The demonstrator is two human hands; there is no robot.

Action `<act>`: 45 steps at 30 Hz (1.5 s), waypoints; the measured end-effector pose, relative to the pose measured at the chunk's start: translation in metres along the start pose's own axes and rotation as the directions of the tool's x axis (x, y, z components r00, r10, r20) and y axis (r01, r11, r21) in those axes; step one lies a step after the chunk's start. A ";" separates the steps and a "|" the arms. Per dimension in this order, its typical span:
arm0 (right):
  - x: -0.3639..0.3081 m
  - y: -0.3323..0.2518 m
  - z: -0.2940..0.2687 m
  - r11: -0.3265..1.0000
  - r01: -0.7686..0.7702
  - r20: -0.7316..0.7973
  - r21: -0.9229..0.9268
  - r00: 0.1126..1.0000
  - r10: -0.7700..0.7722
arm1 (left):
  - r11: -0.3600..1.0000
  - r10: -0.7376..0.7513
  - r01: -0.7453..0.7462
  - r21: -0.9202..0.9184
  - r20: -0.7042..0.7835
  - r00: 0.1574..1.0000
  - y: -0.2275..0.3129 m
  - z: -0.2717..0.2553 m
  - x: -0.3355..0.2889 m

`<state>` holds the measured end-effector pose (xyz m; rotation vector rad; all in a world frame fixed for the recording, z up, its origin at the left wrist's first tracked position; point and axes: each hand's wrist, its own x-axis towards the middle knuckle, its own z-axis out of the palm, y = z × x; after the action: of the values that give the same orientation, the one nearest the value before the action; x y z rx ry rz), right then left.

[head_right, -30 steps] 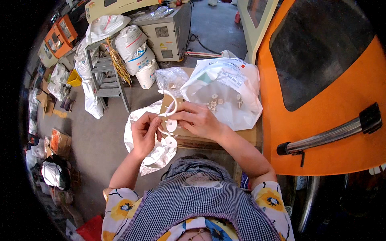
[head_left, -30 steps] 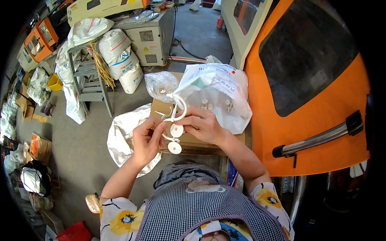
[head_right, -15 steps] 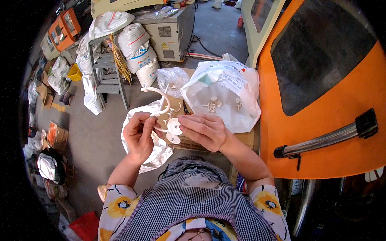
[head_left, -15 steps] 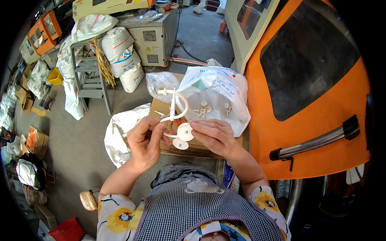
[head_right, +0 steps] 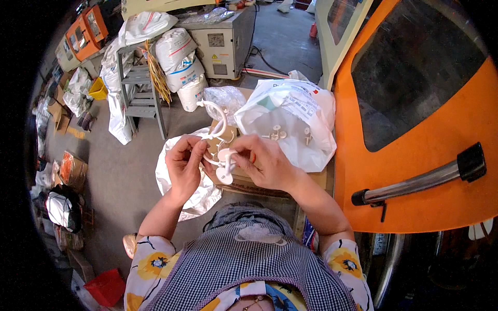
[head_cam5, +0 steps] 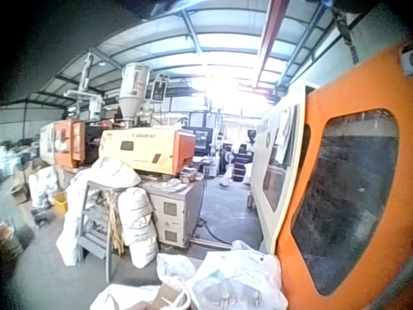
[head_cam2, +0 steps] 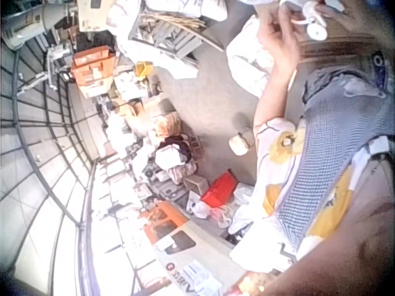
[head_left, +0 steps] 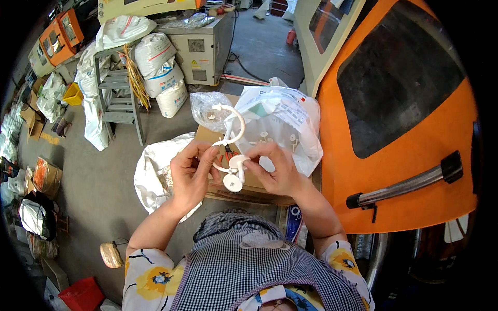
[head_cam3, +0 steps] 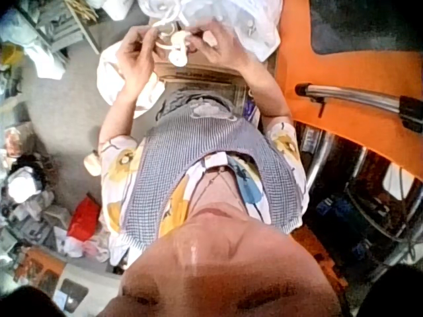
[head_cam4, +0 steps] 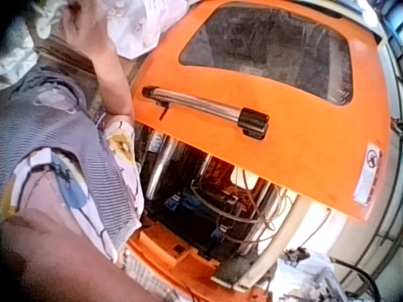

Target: The person operates a plastic injection molding machine, retrieves white plastic components, and assembles them by hand. They repeatedly open the machine door, insert small parts into the mold, and then remove and inspect the finished assemblies.

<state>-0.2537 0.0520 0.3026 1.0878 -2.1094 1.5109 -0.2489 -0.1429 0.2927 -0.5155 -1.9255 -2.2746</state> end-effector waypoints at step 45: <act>-0.004 0.047 0.034 0.759 0.462 -0.054 -0.459 0.838 -0.543 | 0.928 -0.136 0.051 -0.370 -0.208 0.969 -0.007 -0.015 0.001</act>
<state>-0.2800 0.0291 0.2562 1.1648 -1.7059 0.8010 -0.2551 -0.1563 0.2844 -0.1794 -1.4584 -2.6326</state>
